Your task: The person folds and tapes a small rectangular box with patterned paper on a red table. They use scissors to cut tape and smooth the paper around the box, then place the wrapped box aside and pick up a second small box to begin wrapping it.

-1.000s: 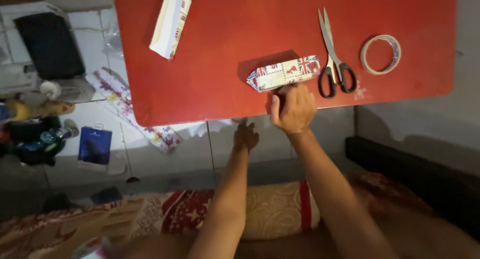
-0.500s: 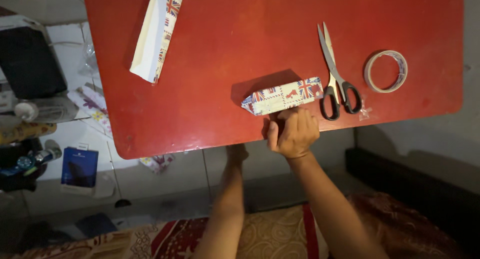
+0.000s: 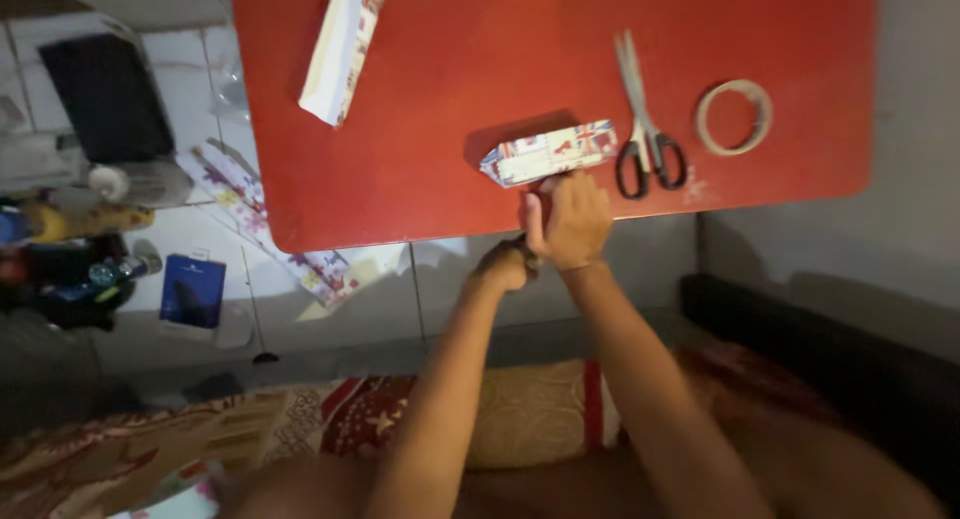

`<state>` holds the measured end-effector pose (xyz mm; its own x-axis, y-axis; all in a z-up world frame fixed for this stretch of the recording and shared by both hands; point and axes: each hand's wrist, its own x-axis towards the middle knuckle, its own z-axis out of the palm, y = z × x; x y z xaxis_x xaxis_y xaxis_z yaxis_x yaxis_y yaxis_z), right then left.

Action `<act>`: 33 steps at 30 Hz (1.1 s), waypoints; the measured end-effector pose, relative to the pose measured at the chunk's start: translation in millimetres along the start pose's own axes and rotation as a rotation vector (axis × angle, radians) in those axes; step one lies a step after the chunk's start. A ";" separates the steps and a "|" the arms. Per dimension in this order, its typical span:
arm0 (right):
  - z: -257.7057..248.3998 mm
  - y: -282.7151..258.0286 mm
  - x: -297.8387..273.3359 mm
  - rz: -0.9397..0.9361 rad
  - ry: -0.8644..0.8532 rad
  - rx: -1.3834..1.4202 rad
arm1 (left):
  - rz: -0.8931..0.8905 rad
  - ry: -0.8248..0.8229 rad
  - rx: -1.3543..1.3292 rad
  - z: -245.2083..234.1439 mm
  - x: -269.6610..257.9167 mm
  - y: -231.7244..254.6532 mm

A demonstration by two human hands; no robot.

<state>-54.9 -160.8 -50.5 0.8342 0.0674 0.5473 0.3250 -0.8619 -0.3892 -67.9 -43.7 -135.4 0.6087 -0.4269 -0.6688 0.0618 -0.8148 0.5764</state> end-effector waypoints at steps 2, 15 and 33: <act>-10.5 -5.4 9.1 0.057 -0.055 0.105 | 0.161 -0.035 -0.166 -39.7 -34.7 19.3; -129.0 -11.9 49.0 0.350 -0.257 0.795 | 0.644 0.307 -0.753 -138.4 -176.5 104.2; -137.6 -42.4 79.2 0.414 -0.164 0.835 | 0.601 0.662 -0.726 -131.6 -169.5 129.4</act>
<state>-63.9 -188.0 111.3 0.9862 -0.0386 0.1609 0.1502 -0.1987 -0.9685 -59.0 -25.2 114.3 0.9770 -0.2048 0.0591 -0.0686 -0.0399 0.9968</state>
